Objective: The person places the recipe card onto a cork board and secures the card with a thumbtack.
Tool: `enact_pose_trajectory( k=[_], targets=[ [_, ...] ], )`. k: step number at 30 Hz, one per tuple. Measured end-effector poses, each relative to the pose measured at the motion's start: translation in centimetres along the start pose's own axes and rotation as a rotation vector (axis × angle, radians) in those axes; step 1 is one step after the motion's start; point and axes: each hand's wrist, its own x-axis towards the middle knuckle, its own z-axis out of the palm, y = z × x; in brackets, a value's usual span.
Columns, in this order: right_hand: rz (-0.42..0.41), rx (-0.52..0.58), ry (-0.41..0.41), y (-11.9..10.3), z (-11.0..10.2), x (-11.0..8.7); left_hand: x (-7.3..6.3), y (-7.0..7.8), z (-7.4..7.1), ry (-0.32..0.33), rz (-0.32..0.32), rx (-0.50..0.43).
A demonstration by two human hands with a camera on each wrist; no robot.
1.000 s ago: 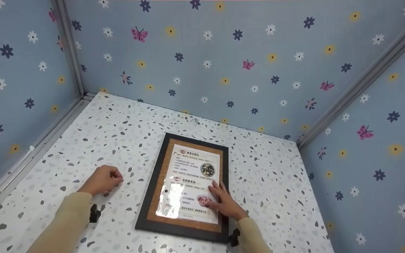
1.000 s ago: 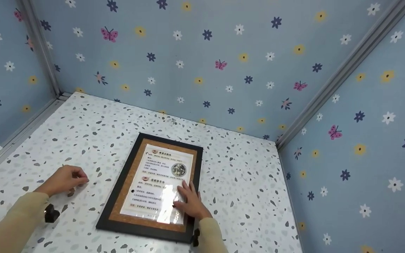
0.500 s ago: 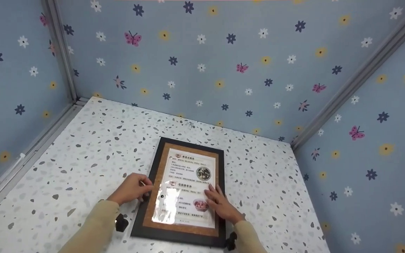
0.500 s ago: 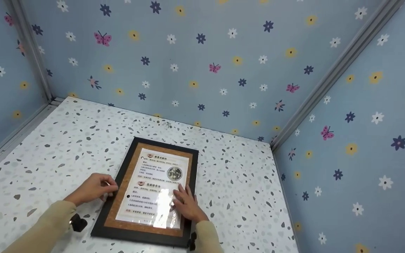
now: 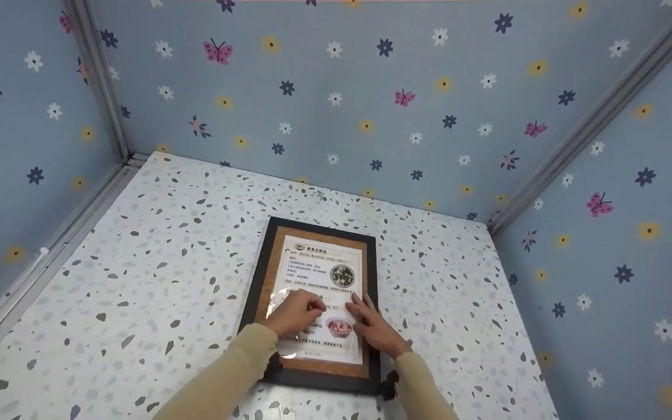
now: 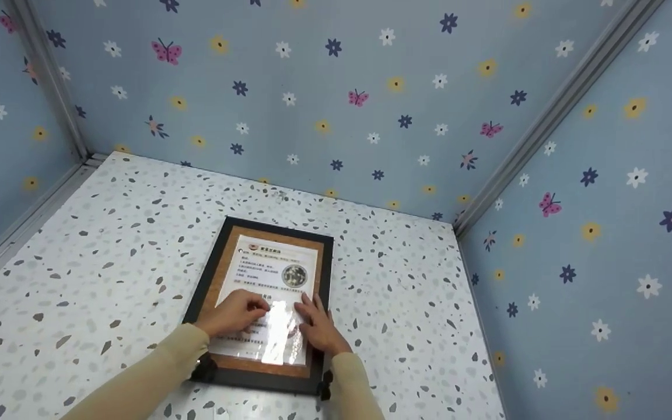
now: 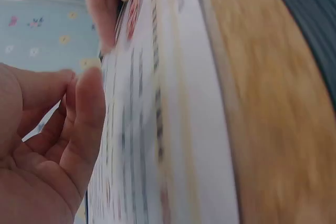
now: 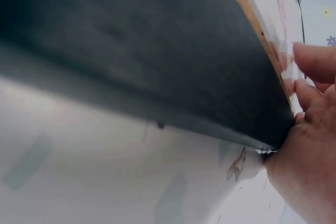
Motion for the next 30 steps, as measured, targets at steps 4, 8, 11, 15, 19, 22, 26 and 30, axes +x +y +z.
enact_pose_trajectory(
  k=[4, 8, 11, 15, 19, 22, 26, 30],
  targets=[
    [-0.031, -0.013, 0.018, 0.3, 0.3, -0.3, 0.7, 0.9, 2.2, -0.021, 0.052, 0.046],
    [-0.077, -0.041, 0.04, 0.3, 0.4, -0.3, 1.3, 1.3, 3.8, -0.026, 0.067, -0.014],
    [-0.096, -0.027, 0.05, 0.2, 0.4, -0.2, 1.4, 1.5, 4.7, -0.07, 0.028, -0.129],
    [-0.098, 0.011, 0.056, 0.2, 0.3, -0.2, 1.5, 1.5, 5.5, -0.119, -0.026, -0.202],
    [-0.104, 0.016, 0.069, 0.3, 0.0, -0.4, 2.0, 1.6, 6.0, -0.124, -0.029, -0.151],
    [-0.106, 0.015, 0.079, 0.4, -0.2, -0.5, 2.6, 1.6, 6.2, -0.12, -0.031, -0.102],
    [-0.094, 0.022, 0.087, 0.4, -0.2, -0.4, 3.2, 1.8, 6.3, -0.116, -0.051, -0.064],
    [-0.094, 0.028, 0.088, 0.3, 0.0, -0.1, 3.6, 2.0, 6.0, -0.101, -0.085, -0.004]
  ],
)
